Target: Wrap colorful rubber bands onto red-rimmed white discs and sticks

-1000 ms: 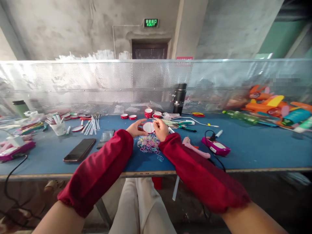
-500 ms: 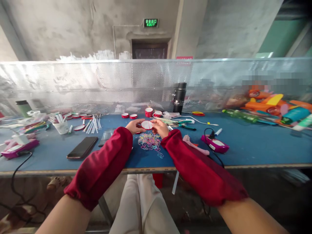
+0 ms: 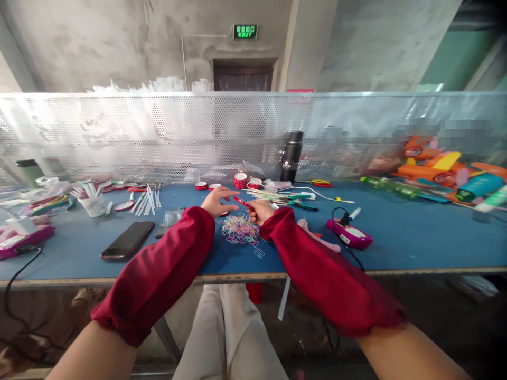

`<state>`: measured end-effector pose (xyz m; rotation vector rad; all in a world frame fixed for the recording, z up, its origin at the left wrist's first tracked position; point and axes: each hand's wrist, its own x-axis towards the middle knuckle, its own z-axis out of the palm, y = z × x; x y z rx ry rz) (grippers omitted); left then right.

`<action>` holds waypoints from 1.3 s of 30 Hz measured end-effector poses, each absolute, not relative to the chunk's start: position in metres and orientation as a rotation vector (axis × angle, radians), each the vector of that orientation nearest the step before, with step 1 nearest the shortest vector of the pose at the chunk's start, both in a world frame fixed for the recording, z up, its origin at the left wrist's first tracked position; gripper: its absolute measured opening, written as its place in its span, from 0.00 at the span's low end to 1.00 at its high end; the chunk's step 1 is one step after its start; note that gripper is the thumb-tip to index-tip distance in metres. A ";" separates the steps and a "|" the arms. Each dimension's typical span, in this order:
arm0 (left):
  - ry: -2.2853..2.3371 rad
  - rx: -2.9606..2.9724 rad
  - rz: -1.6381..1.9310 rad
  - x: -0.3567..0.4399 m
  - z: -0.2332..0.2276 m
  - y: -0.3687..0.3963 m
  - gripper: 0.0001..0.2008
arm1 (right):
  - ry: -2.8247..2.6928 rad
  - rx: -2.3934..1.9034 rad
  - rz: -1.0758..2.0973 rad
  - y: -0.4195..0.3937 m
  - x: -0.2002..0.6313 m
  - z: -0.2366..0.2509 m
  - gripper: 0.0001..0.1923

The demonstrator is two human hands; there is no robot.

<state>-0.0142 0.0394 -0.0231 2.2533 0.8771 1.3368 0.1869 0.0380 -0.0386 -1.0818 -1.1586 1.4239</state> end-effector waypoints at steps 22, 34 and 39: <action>1.103 2.050 1.354 -0.016 -0.023 0.036 0.18 | -1.262 -0.845 1.426 0.028 0.183 -0.035 0.12; 1.106 2.057 1.379 -0.014 -0.025 0.038 0.14 | -1.261 -0.834 1.404 0.027 0.181 -0.034 0.16; 1.137 2.114 1.403 -0.013 -0.024 0.036 0.13 | -1.253 -0.846 1.399 0.027 0.182 -0.033 0.15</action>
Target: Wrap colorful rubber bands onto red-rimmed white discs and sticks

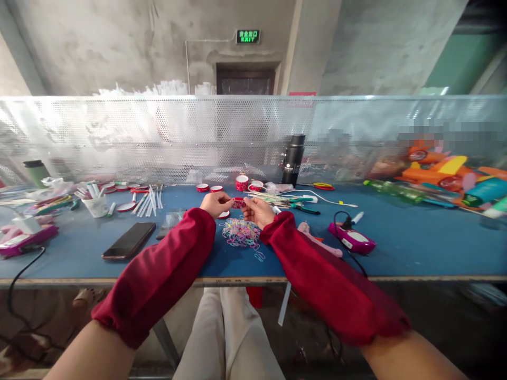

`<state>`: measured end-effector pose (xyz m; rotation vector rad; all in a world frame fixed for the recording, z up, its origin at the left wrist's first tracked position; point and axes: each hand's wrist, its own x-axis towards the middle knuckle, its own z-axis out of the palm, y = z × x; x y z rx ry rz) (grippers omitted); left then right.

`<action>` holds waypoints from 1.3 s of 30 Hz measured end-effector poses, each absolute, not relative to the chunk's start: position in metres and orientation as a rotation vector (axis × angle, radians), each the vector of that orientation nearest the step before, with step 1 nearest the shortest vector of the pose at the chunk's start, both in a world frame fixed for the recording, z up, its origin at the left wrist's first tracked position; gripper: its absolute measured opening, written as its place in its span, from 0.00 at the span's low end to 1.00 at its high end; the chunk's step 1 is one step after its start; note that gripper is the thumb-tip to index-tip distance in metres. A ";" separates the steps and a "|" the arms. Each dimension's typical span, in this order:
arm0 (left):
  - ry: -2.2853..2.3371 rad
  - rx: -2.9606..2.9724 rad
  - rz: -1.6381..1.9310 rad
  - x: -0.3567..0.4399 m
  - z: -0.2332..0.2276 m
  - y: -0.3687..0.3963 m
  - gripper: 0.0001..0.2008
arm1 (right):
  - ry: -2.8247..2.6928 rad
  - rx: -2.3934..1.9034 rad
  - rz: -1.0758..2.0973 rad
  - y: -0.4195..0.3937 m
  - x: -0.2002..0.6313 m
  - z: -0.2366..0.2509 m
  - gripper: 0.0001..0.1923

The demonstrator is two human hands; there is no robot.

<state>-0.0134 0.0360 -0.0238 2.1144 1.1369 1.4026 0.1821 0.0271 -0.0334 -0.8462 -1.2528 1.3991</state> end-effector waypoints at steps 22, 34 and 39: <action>1.034 2.022 1.339 -0.016 -0.022 0.036 0.15 | -1.241 -0.763 1.400 0.025 0.183 -0.031 0.14; 1.033 2.061 1.364 -0.017 -0.018 0.033 0.16 | -1.244 -0.742 1.389 0.023 0.183 -0.029 0.12; 1.031 2.101 1.387 -0.016 -0.015 0.030 0.13 | -1.232 -0.730 1.397 0.024 0.184 -0.029 0.11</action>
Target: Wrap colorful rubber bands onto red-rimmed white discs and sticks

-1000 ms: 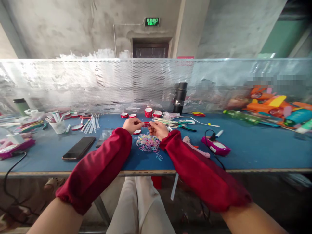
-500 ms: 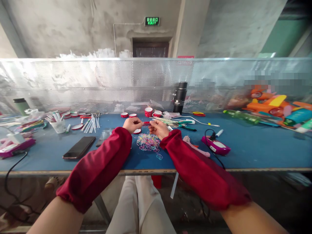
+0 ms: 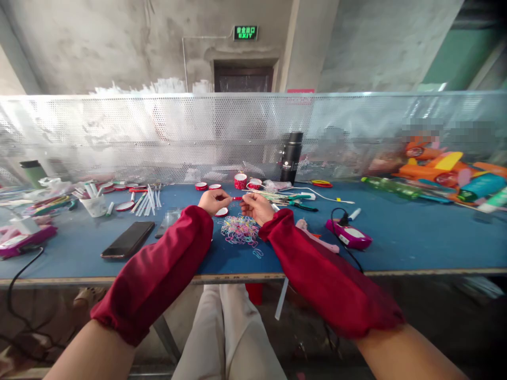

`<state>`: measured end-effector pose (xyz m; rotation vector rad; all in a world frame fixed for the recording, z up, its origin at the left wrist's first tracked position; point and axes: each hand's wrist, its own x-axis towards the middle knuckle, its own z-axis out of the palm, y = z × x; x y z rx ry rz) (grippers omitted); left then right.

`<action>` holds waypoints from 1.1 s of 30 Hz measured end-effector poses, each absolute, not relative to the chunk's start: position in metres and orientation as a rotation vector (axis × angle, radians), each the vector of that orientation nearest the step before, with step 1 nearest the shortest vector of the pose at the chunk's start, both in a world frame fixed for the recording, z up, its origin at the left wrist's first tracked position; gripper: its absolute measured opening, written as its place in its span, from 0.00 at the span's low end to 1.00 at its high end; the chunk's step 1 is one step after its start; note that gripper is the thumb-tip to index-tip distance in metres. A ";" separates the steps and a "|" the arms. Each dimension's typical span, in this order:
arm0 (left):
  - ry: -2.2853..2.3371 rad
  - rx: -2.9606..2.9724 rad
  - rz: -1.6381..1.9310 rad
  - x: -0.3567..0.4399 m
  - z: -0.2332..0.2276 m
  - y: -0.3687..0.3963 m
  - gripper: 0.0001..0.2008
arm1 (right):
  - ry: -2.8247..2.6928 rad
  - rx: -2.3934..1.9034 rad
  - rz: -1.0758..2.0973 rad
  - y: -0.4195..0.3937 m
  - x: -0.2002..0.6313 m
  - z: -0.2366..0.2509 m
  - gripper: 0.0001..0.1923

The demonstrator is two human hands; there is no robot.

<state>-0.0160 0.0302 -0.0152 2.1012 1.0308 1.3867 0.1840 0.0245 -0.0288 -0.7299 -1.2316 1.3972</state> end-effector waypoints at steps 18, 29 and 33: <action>1.014 1.851 1.333 -0.015 -0.026 0.044 0.22 | -1.634 -0.813 0.905 0.027 0.184 -0.037 0.20; 1.113 1.690 1.389 -0.016 -0.018 0.039 0.11 | -1.699 -0.738 0.858 0.041 0.184 -0.047 0.15; 1.110 1.675 1.382 -0.016 -0.017 0.038 0.10 | -1.701 -0.747 0.839 0.039 0.184 -0.044 0.14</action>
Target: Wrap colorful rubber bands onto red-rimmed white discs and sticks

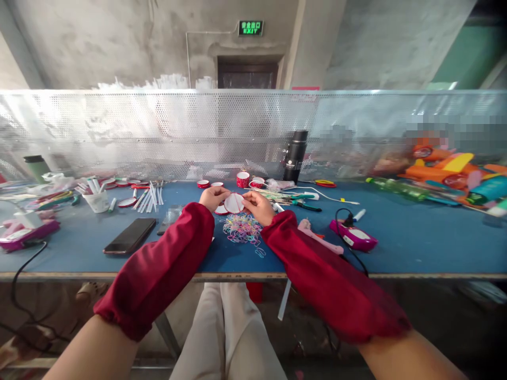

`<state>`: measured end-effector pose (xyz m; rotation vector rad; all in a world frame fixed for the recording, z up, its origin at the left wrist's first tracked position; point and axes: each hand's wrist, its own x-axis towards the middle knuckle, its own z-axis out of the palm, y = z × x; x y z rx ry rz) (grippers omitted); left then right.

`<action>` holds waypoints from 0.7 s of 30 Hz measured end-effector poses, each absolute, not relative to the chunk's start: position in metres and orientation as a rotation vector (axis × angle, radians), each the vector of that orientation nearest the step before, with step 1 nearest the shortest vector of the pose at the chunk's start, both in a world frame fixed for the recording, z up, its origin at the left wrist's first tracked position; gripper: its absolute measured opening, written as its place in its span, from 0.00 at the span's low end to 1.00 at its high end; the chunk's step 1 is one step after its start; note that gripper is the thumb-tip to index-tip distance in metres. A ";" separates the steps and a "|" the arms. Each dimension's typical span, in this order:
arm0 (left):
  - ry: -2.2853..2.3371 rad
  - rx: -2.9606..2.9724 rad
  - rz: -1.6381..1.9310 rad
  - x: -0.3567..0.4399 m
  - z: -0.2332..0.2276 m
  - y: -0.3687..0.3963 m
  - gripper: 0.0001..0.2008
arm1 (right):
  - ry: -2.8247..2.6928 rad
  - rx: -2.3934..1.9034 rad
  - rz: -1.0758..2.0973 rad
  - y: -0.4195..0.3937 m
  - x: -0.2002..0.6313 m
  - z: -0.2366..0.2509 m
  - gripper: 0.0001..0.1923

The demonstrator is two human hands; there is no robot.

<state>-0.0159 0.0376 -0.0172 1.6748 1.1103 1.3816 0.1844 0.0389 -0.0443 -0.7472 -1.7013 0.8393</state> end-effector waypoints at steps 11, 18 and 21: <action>1.234 1.676 1.248 -0.016 -0.016 0.036 0.13 | -1.604 -0.833 0.933 0.038 0.184 -0.042 0.14; 1.774 2.118 0.885 -0.035 -0.024 0.048 0.11 | -1.321 -1.061 0.862 0.047 0.190 -0.041 0.11; 1.875 2.232 0.645 -0.038 -0.025 0.047 0.12 | -1.289 -1.101 0.840 0.048 0.191 -0.042 0.09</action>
